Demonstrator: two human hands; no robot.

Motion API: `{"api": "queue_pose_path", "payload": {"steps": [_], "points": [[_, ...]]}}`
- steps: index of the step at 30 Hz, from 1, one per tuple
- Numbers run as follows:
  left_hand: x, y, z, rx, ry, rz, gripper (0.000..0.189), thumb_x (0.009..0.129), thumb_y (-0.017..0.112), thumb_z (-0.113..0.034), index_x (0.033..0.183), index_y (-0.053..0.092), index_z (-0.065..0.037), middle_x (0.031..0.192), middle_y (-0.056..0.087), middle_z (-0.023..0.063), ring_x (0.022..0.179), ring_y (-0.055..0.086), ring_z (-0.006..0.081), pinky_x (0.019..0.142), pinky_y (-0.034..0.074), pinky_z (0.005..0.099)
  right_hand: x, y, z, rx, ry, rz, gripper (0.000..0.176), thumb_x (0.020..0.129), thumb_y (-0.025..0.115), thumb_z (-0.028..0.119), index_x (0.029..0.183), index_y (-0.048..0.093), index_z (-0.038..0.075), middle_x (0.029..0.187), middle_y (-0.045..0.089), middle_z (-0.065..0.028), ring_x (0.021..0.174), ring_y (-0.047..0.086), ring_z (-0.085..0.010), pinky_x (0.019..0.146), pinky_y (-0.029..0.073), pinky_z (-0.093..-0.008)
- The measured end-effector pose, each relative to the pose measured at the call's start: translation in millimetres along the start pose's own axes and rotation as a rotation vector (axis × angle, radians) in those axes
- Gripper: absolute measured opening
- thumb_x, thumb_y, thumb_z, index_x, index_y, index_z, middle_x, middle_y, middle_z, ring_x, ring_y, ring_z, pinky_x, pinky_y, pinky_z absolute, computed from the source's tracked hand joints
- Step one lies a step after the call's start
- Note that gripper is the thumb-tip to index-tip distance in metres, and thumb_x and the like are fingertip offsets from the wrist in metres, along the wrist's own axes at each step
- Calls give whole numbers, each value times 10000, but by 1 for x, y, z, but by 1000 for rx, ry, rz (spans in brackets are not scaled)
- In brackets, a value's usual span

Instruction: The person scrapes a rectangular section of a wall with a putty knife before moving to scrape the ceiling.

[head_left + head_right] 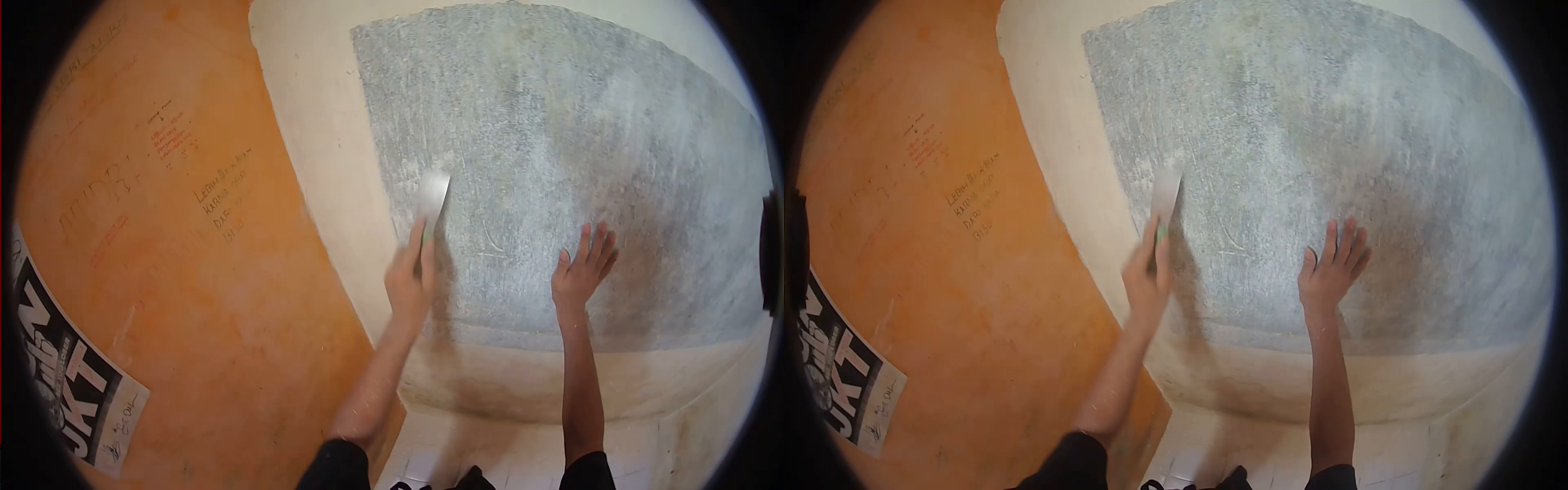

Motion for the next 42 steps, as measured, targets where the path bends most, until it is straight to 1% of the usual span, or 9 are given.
{"api": "queue_pose_path", "payload": {"steps": [5, 8, 10, 13, 16, 20, 25, 36, 42], "points": [[-166, 19, 70, -66, -224, -183, 384, 1010, 558, -99, 1377, 564, 16, 860, 656, 157, 737, 603, 190, 681, 490, 321, -9, -7, 7, 23, 55, 141, 639, 1049, 374, 469, 1578, 255, 131, 1646, 169, -183, 1490, 161, -467, 1146, 103, -696], [-172, 15, 72, -60, -645, 38, 391, 1024, 510, -67, 1385, 517, 83, 1277, 647, 219, 1155, 621, 212, 995, 455, 301, -28, -18, 16, 98, 128, 271, 698, 1036, 395, 498, 1590, 206, 118, 1656, 102, -201, 1508, 80, -465, 1153, 38, -695], [-118, 13, 70, -11, -85, -215, 362, 996, 564, -69, 1343, 587, 32, 881, 666, 163, 752, 605, 185, 698, 495, 305, -39, -22, 25, 151, 174, 351, 726, 1029, 409, 509, 1595, 185, 115, 1658, 78, -207, 1516, 43, -460, 1159, 6, -687], [-54, -13, 42, -16, -156, -127, 351, 987, 572, -51, 1328, 601, 26, 867, 662, 154, 738, 598, 180, 689, 492, 300, -61, -35, 31, 277, 226, 404, 734, 1022, 424, 508, 1597, 192, 116, 1660, 79, -204, 1524, 10, -447, 1166, -38, -665], [-36, -22, 44, -96, -260, 12, 378, 1001, 557, -52, 1346, 544, 102, 1238, 663, 223, 1095, 643, 201, 916, 500, 306, -79, -42, 38, 268, 286, 475, 744, 1010, 460, 495, 1596, 205, 113, 1663, 90, -194, 1533, 3, -418, 1176, -45, -642], [-155, 7, 128, -72, -235, 75, 374, 992, 575, -61, 1338, 561, 79, 1180, 672, 197, 1022, 659, 219, 882, 506, 293, -102, -51, 41, 237, 319, 597, 751, 1003, 498, 468, 1596, 207, 110, 1668, 104, -170, 1543, 16, -375, 1187, -61, -612], [-286, 2, 157, 68, -304, 207, 413, 952, 648, -107, 1364, 610, -99, 795, 560, 89, 607, 557, 202, 532, 459, 343, -107, -59, 38, 223, 319, 677, 757, 1007, 500, 457, 1600, 185, 108, 1672, 112, -144, 1548, 25, -346, 1185, -97, -597], [-184, 22, 159, -161, -37, 135, 439, 945, 636, -45, 1359, 536, 63, 887, 638, 127, 704, 618, 184, 597, 478, 294, -96, -71, 35, 272, 341, 733, 718, 1035, 441, 455, 1602, 165, 111, 1670, 153, -106, 1551, 62, -299, 1183, -126, -584], [-253, -33, 175, -127, -625, 453, 417, 931, 718, -212, 1264, 609, 14, 703, 613, 88, 565, 594, 155, 575, 499, 310, -95, -79, 28, 238, 312, 812, 706, 1034, 450, 449, 1602, 178, 130, 1671, 153, -96, 1551, 65, -295, 1185, -122, -586]]}}
Point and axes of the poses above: each hand's wrist, its own x-axis towards the middle knuckle, its own y-axis out of the palm, z = x × y, the point moved 1 cm from there along x, towards the middle knuckle
